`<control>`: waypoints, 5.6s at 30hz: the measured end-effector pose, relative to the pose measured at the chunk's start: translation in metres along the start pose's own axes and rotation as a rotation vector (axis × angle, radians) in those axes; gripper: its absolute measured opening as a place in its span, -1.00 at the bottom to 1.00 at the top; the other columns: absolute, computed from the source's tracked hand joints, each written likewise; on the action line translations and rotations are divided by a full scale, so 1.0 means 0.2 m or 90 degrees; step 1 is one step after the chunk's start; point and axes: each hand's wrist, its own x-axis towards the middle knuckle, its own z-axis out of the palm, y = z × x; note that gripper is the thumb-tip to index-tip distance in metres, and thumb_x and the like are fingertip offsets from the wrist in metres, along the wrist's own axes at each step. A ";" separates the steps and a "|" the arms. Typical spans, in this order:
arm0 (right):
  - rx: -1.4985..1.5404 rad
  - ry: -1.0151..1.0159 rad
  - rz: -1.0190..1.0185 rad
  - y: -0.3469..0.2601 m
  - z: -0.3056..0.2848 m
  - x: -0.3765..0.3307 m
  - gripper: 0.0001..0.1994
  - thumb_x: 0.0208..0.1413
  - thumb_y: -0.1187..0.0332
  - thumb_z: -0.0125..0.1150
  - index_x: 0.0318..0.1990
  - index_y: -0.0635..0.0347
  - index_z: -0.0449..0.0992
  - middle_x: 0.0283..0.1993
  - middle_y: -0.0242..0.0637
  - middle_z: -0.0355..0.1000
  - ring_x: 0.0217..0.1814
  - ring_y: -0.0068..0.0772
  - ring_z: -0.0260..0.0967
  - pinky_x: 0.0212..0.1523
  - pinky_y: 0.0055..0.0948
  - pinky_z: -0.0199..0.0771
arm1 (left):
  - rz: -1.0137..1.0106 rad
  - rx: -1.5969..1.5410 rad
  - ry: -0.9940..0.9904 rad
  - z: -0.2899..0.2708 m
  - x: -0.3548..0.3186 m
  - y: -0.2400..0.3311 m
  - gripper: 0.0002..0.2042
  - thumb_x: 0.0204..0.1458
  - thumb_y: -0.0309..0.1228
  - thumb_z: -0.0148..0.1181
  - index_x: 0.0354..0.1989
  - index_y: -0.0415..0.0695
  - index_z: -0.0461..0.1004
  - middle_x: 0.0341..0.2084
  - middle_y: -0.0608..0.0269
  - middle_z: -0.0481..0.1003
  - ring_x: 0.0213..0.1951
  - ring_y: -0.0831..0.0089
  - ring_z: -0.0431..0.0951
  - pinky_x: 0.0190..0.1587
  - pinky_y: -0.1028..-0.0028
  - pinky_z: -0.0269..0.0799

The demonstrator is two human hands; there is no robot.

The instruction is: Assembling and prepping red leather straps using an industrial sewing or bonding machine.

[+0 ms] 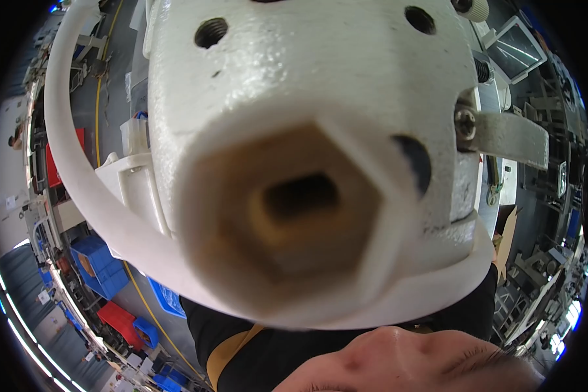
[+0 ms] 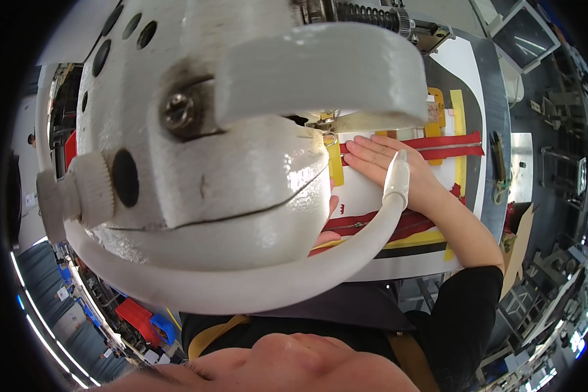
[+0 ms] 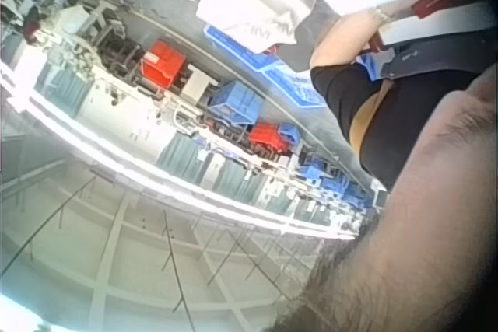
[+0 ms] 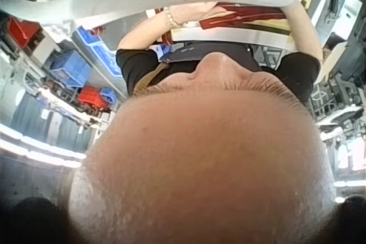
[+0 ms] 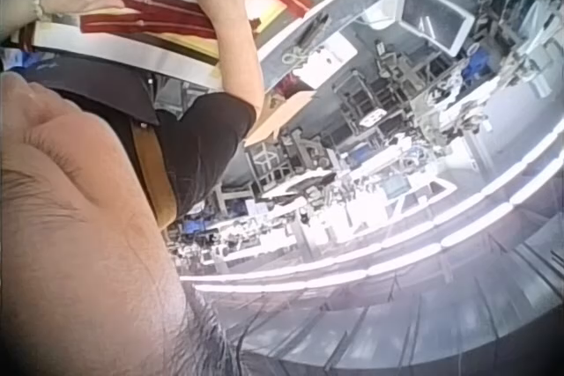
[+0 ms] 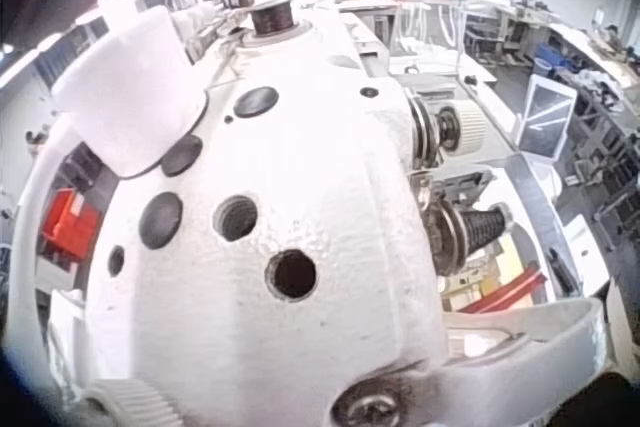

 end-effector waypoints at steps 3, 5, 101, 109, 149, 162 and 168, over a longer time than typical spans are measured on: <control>-0.013 0.003 -0.010 -0.01 -0.01 0.01 -0.63 -0.06 0.34 0.04 -0.05 0.19 0.52 0.08 -0.27 0.46 0.16 -0.33 0.38 0.17 -0.28 0.37 | 0.009 0.068 0.075 -0.03 0.00 0.02 -0.34 0.12 0.10 -0.02 0.21 -0.19 0.23 0.26 -0.05 0.14 0.33 0.12 0.08 0.32 0.03 -0.02; 0.004 0.005 0.005 -0.02 -0.03 0.00 -0.62 -0.09 0.32 0.08 -0.05 0.18 0.51 0.07 -0.27 0.46 0.16 -0.34 0.38 0.17 -0.29 0.38 | 0.018 0.017 0.173 0.00 0.02 0.03 -0.32 0.06 0.10 0.07 0.17 -0.23 0.27 0.26 -0.08 0.16 0.33 0.10 0.07 0.31 0.01 -0.02; 0.022 0.017 0.017 0.00 0.01 -0.02 -0.61 -0.15 0.32 0.16 -0.08 0.18 0.52 -0.02 -0.26 0.50 0.04 -0.33 0.45 0.08 -0.33 0.42 | 0.011 0.006 0.146 0.07 0.05 0.01 -0.43 -0.05 0.04 0.24 0.04 -0.12 0.43 0.24 -0.12 0.15 0.29 0.06 0.13 0.27 0.06 0.05; -0.009 0.003 0.013 -0.01 0.00 -0.01 -0.59 -0.17 0.31 0.20 -0.08 0.17 0.52 -0.03 -0.31 0.51 0.07 -0.36 0.43 0.17 -0.32 0.38 | 0.017 0.009 0.142 0.01 -0.08 -0.09 -0.46 -0.05 0.00 0.23 0.02 -0.12 0.45 0.20 -0.10 0.19 0.25 0.07 0.17 0.24 0.08 0.08; -0.013 -0.063 0.012 -0.12 0.03 0.04 -0.73 -0.13 0.48 0.13 -0.18 0.18 0.50 -0.04 -0.20 0.44 0.01 -0.16 0.33 -0.01 -0.27 0.31 | -0.043 -0.026 0.216 0.07 0.10 -0.09 -0.62 0.00 -0.16 0.20 -0.06 -0.10 0.50 0.00 0.02 0.37 0.06 0.15 0.36 0.12 0.17 0.23; 0.025 -0.032 0.061 -0.12 0.05 0.02 -0.67 -0.12 0.47 0.17 -0.11 0.21 0.50 -0.05 -0.17 0.44 -0.09 -0.13 0.32 -0.06 -0.29 0.37 | -0.041 -0.036 0.217 0.07 0.11 -0.13 -0.67 0.01 -0.22 0.19 -0.08 -0.09 0.51 -0.06 0.05 0.43 0.00 0.18 0.42 0.08 0.20 0.28; -0.005 0.021 -0.052 -0.09 0.08 0.04 -0.72 -0.13 0.45 0.17 -0.17 0.20 0.51 -0.07 -0.19 0.45 -0.11 -0.25 0.41 -0.08 -0.32 0.34 | -0.044 -0.037 0.211 0.06 0.05 -0.19 -0.69 0.01 -0.24 0.18 -0.10 -0.09 0.52 -0.09 0.07 0.46 -0.03 0.19 0.45 0.07 0.22 0.30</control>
